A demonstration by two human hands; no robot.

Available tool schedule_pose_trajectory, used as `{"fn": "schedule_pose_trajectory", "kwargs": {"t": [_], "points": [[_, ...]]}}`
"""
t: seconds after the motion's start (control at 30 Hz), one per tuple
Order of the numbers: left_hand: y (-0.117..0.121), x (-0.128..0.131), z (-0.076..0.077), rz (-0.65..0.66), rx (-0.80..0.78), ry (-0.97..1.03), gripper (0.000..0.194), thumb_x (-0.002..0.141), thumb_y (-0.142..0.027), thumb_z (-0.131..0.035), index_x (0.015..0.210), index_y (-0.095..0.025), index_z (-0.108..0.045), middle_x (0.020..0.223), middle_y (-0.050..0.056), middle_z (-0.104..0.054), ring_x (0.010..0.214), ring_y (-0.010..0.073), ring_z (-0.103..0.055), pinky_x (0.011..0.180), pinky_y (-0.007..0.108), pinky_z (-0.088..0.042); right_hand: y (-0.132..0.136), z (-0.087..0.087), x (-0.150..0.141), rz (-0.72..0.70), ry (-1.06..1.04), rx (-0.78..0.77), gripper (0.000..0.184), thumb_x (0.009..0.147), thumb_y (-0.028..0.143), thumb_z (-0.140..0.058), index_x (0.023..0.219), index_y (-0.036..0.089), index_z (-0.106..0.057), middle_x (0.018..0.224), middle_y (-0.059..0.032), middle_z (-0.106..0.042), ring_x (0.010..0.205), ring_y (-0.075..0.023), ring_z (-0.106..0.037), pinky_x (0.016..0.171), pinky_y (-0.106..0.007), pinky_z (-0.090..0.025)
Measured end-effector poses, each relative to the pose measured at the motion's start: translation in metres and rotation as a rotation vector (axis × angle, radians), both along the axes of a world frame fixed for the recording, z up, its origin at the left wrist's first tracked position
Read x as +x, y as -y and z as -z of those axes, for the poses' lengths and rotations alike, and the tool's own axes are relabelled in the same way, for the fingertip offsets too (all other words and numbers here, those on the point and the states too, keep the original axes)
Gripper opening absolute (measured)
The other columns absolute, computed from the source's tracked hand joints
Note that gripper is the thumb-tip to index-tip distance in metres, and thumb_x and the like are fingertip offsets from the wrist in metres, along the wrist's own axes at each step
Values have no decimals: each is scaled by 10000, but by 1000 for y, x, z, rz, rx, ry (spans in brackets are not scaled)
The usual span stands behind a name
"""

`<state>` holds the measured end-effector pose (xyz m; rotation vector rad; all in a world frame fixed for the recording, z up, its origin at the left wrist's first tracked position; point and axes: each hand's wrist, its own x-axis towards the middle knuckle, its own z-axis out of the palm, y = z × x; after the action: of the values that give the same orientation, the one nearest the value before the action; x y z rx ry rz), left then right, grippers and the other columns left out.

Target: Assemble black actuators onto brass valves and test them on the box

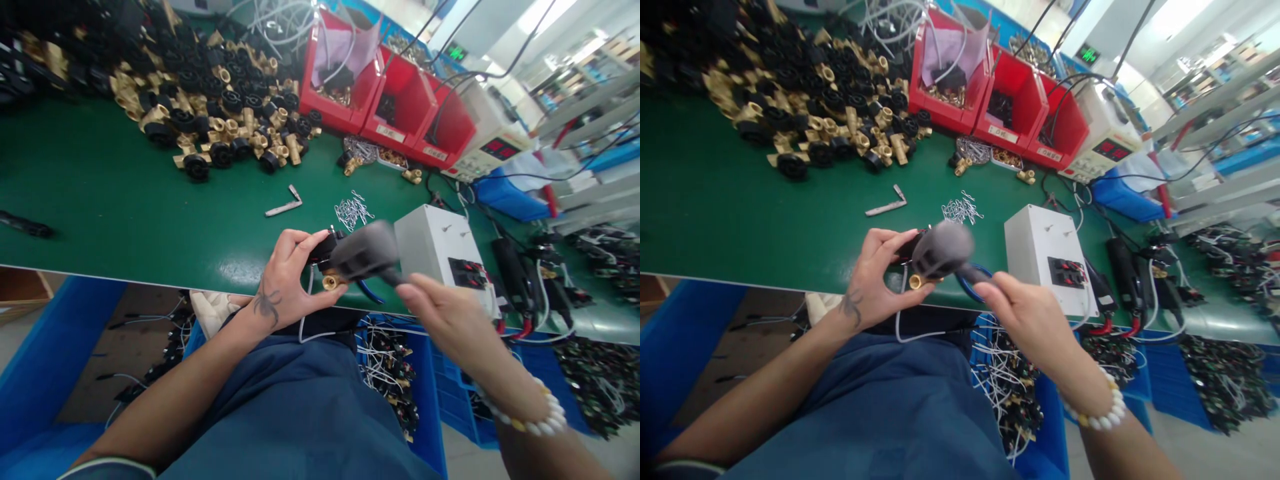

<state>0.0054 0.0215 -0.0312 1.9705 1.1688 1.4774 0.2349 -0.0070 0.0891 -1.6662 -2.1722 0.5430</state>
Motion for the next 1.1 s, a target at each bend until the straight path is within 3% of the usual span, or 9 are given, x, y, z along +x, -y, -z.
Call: {"fn": "schedule_pose_trajectory", "kwargs": {"t": [0.1,0.27,0.4,0.47,0.57,0.63,0.8,0.97,1.1], "points": [[0,0,0,0,0,-1,680,764,-358,-806,1362,-197,-525,1144,84,-553,1060,218,-598,819,364,-629,-2,-5,0,-57,104,-51,653,985,690,-439,597,164,-437,454,16,-360,405,-57,-297,417,-239,-185],[0,0,0,5,-22,0,684,762,-380,-812,1356,-180,-536,1138,90,-560,1031,225,-591,818,389,-627,-2,-7,3,129,-304,111,609,1048,620,-348,670,167,-499,511,1,-414,445,-66,-366,437,-228,-254],[-1,0,0,2,-14,9,676,758,-350,-812,1348,-166,-539,1144,93,-553,1059,228,-592,851,398,-622,-6,-3,-1,-67,30,-89,665,980,700,-443,595,158,-446,464,10,-376,409,-53,-308,404,-225,-194],[-1,0,0,3,-14,0,680,756,-347,-815,1346,-147,-542,1142,100,-555,1058,229,-595,849,393,-623,-6,-6,1,-78,69,-75,662,972,703,-460,596,158,-453,456,15,-356,402,-51,-295,407,-233,-181],[-1,0,-1,7,-23,-14,687,754,-354,-825,1346,-154,-540,1140,96,-562,1043,226,-594,843,395,-625,-2,-9,4,53,-230,46,627,1014,668,-394,651,167,-500,480,12,-374,414,-64,-327,422,-240,-221],[-1,-1,-2,10,-23,-15,686,755,-356,-826,1348,-175,-534,1145,89,-560,1043,223,-593,850,398,-625,-2,-7,2,95,-365,35,642,1006,695,-377,656,171,-505,488,10,-385,419,-71,-340,419,-238,-236],[-1,-1,-2,9,-17,-22,674,763,-337,-810,1352,-176,-524,1150,95,-555,1071,225,-594,851,383,-627,-7,-1,-5,-33,-21,-268,750,921,810,-410,559,153,-427,484,-3,-372,441,-57,-315,416,-221,-206],[-1,-2,-2,13,-27,-25,676,763,-375,-815,1349,-210,-520,1144,83,-561,1050,222,-597,828,385,-631,-4,0,5,109,-329,-30,665,1018,708,-293,661,174,-466,497,1,-364,428,-72,-317,430,-236,-224],[-1,-1,-1,9,-21,-15,670,766,-362,-811,1347,-201,-520,1152,86,-554,1071,222,-596,841,386,-631,-5,4,-1,25,-171,-166,701,919,777,-474,600,153,-485,480,6,-398,429,-61,-330,424,-225,-207]]}}
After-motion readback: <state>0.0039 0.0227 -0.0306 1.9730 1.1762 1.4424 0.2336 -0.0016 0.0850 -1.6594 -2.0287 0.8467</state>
